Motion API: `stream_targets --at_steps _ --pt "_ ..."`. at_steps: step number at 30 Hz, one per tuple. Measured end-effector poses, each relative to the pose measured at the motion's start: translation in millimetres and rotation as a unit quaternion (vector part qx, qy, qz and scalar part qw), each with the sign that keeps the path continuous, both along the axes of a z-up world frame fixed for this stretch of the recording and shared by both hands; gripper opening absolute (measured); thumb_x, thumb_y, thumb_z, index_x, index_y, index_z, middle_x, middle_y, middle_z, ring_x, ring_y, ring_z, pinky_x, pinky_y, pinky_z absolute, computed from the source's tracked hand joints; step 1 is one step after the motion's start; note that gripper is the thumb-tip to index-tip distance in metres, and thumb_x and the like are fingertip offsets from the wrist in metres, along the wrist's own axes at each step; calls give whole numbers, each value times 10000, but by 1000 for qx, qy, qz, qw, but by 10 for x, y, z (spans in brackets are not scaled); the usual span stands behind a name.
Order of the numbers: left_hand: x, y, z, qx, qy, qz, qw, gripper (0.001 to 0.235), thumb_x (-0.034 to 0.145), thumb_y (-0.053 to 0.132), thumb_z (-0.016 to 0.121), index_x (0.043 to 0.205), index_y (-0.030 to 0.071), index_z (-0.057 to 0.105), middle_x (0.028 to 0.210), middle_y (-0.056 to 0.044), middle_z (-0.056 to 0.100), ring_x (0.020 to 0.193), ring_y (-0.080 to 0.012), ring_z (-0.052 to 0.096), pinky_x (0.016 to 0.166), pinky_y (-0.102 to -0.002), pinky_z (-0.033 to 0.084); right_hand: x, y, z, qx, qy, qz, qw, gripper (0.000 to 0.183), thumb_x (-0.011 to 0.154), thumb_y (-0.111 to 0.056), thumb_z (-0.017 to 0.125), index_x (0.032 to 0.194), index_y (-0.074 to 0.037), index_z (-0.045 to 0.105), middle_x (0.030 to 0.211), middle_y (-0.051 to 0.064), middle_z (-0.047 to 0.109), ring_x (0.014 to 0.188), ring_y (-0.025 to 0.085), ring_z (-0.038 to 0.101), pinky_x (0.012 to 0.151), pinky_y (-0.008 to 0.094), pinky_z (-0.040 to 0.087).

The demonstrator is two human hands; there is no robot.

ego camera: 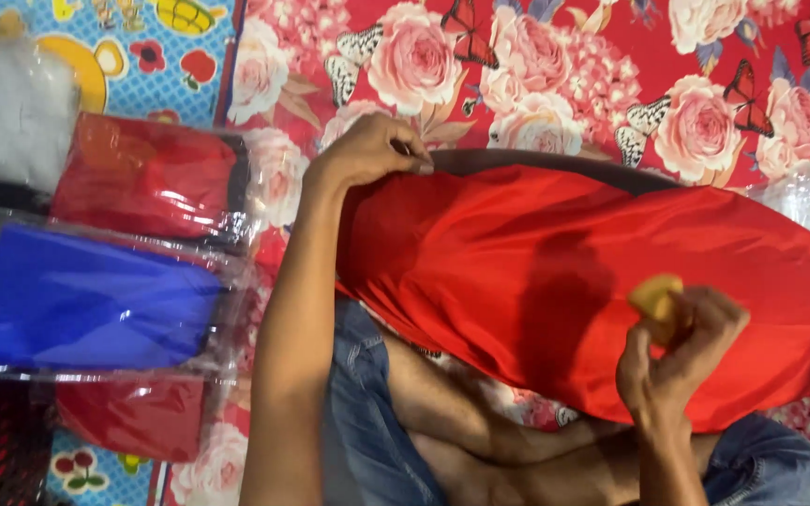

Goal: The person sits on the floor and uses a yellow sponge to wipe the surface of a red cushion cover. They then remove the red cover from the black cushion, revealing the black base, and proceed to put the red cover back on the cushion.

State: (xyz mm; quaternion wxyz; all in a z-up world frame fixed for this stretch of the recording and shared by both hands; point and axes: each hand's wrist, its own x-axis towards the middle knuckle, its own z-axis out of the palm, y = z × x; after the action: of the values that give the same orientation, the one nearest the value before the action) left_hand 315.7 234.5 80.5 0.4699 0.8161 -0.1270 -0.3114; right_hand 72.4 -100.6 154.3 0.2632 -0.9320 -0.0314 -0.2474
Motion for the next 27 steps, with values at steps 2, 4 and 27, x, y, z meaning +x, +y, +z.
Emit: stream_targets --at_steps 2,4,27 --pt "25 -38 -30 17 -24 -11 1000 149 856 304 819 961 198 814 1048 1 774 1072 -176 675 994 -356 477 384 77 159 4 -21 25 999 286 881 123 435 1163 83 408 1143 239 376 1077 410 394 908 511 331" --pt "-17 -72 -182 22 -104 -44 993 108 984 134 662 963 98 762 1050 -81 745 960 -228 693 835 -370 505 734 132 317 -25 -7 95 995 94 945 15 426 1011 50 368 990 211 358 927 374 343 808 514 234" --pt "415 144 -259 45 76 1 996 181 951 349 727 915 173 711 925 47 678 874 -94 593 762 -275 439 2284 1191 -561 35 196 273 941 240 946 28 449 1184 6 441 1166 180 512 1032 327 490 874 422 440"
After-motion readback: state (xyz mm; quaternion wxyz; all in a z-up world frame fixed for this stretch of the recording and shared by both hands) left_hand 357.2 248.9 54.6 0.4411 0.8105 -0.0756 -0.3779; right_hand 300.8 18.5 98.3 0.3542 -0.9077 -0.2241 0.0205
